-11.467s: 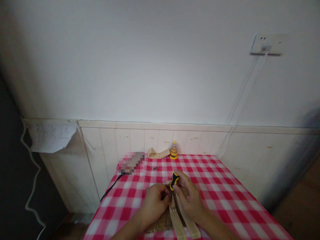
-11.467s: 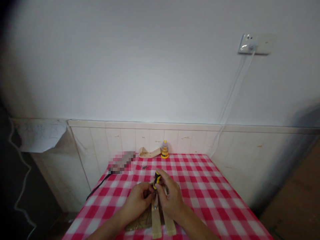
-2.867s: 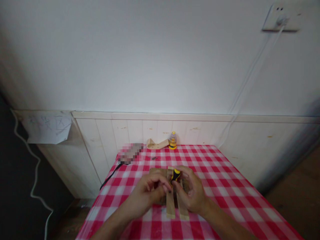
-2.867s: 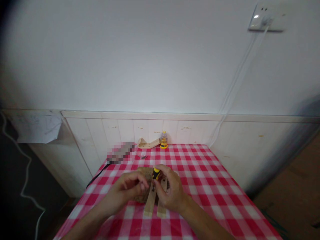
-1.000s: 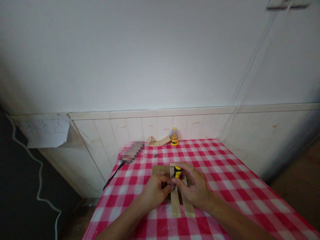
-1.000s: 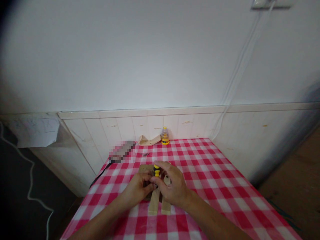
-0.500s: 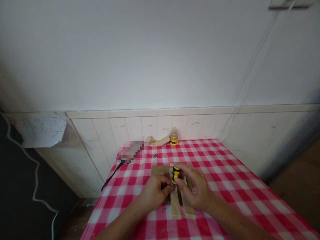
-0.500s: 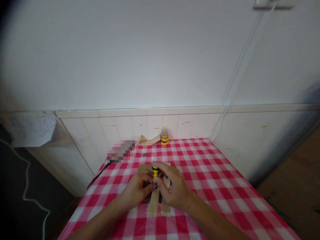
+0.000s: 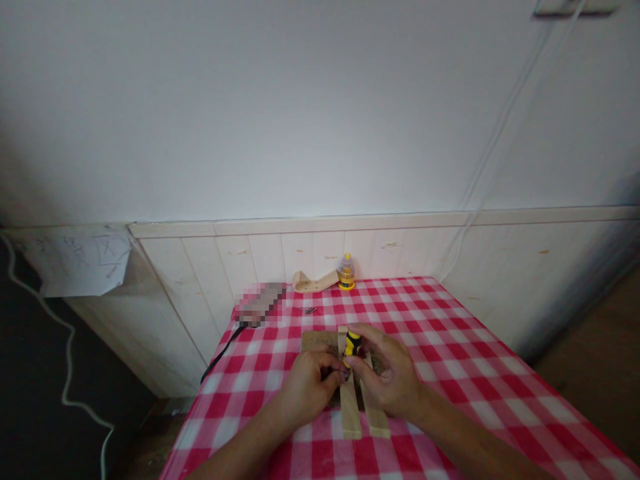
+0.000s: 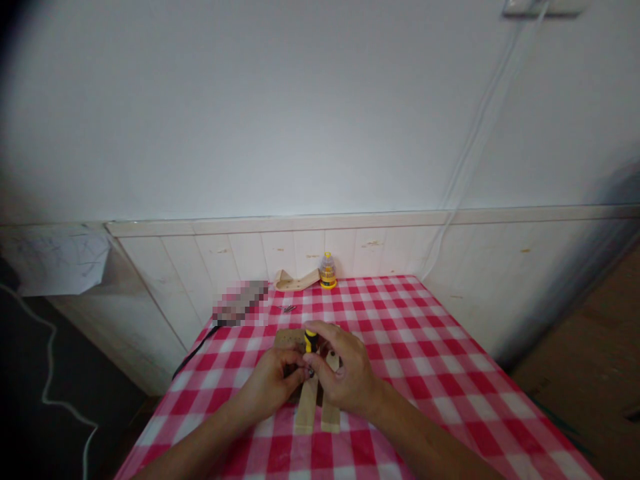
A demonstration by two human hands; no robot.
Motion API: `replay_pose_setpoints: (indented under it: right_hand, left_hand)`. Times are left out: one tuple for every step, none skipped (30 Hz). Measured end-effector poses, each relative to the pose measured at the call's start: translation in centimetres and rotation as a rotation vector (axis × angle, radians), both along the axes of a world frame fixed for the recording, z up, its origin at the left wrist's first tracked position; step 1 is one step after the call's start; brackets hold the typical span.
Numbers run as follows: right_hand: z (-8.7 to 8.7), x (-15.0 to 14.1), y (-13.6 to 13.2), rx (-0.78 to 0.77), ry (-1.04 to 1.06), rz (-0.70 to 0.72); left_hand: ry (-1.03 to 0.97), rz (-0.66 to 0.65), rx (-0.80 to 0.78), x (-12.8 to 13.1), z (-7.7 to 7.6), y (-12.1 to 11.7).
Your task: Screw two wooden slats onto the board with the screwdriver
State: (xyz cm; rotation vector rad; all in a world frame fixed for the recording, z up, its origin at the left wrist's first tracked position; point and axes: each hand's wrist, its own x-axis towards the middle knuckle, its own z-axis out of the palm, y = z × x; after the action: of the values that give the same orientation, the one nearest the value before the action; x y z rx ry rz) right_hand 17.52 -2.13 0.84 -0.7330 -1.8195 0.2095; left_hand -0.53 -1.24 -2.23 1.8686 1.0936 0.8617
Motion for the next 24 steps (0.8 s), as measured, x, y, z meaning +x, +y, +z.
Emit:
replay_pose_setpoints:
  right_hand:
    - [-0.06,0.04,0.03,-0.005,-0.001,-0.009]
    - [-0.11,0.10,0.06,-0.010,-0.004,-0.018]
    - [-0.15,0.17,0.08,-0.010,-0.004,-0.026]
    - [-0.19,0.25,0.10,-0.009,-0.004,-0.031]
    - [-0.22,0.33,0.10,-0.010,-0.005,-0.030]
    - [-0.25,0.41,0.10,-0.014,-0.007,-0.021]
    - [-0.28,0.48,0.09,-0.023,-0.009,-0.004]
    - [-0.31,0.52,0.07,-0.037,-0.007,0.019]
    - [-0.36,0.55,0.05,-0.055,-0.003,0.041]
    - [-0.41,0.55,0.02,-0.074,0.003,0.060]
    - [-0.47,0.53,0.00,-0.089,0.011,0.072]
    - [-0.51,0.49,-0.03,-0.100,0.015,0.078]
    - [-0.54,0.45,-0.05,-0.107,0.018,0.079]
    - [-0.54,0.41,-0.07,-0.107,0.017,0.074]
    - [-0.51,0.37,-0.09,-0.103,0.014,0.065]
    - [-0.46,0.33,-0.11,-0.094,0.011,0.051]
    - [-0.39,0.30,-0.12,-0.082,0.009,0.034]
    - [-0.32,0.27,-0.11,-0.070,0.010,0.019]
    - [-0.26,0.25,-0.10,-0.058,0.015,0.007]
    - [-0.21,0.22,-0.07,-0.050,0.022,-0.001]
    - [-0.18,0.19,-0.03,-0.044,0.029,-0.004]
    - [-0.16,0.16,0.02,-0.039,0.033,-0.008]
    - [-0.16,0.14,0.06,-0.035,0.033,-0.013]
    - [-0.16,0.12,0.09,-0.031,0.034,-0.017]
  left_hand:
    - [-0.004,0.000,-0.005,-0.01,-0.01,0.01]
    - [-0.008,0.000,-0.008,-0.03,-0.03,0.02]
    - [-0.011,-0.001,-0.008,-0.04,-0.06,0.04]
    - [-0.010,-0.002,-0.005,-0.06,-0.09,0.07]
    - [-0.006,0.000,-0.001,-0.06,-0.14,0.09]
    - [-0.002,0.001,0.005,-0.06,-0.18,0.11]
    - [0.001,0.003,0.011,-0.06,-0.22,0.13]
    - [0.000,0.006,0.014,-0.04,-0.26,0.13]
    - [-0.005,0.006,0.014,-0.02,-0.28,0.13]
    - [-0.012,0.003,0.011,0.00,-0.30,0.12]
    - [-0.018,0.000,0.008,0.01,-0.32,0.11]
    - [-0.022,-0.002,0.007,0.03,-0.34,0.11]
    - [-0.024,-0.003,0.009,0.03,-0.37,0.10]
    - [-0.025,-0.005,0.012,0.03,-0.41,0.10]
    - [-0.026,-0.005,0.015,0.02,-0.46,0.11]
    - [-0.030,-0.005,0.016,0.00,-0.52,0.12]
    - [-0.035,-0.005,0.017,-0.01,-0.57,0.13]
    - [-0.035,-0.005,0.020,-0.02,-0.60,0.13]
    - [-0.030,-0.005,0.024,-0.03,-0.61,0.13]
    - [-0.024,-0.002,0.029,-0.02,-0.59,0.11]
    - [-0.017,-0.001,0.033,-0.01,-0.53,0.08]
    - [-0.009,0.000,0.035,0.00,-0.45,0.03]
    - [0.000,0.001,0.036,0.01,-0.34,-0.02]
    - [0.009,0.003,0.038,0.03,-0.22,-0.07]
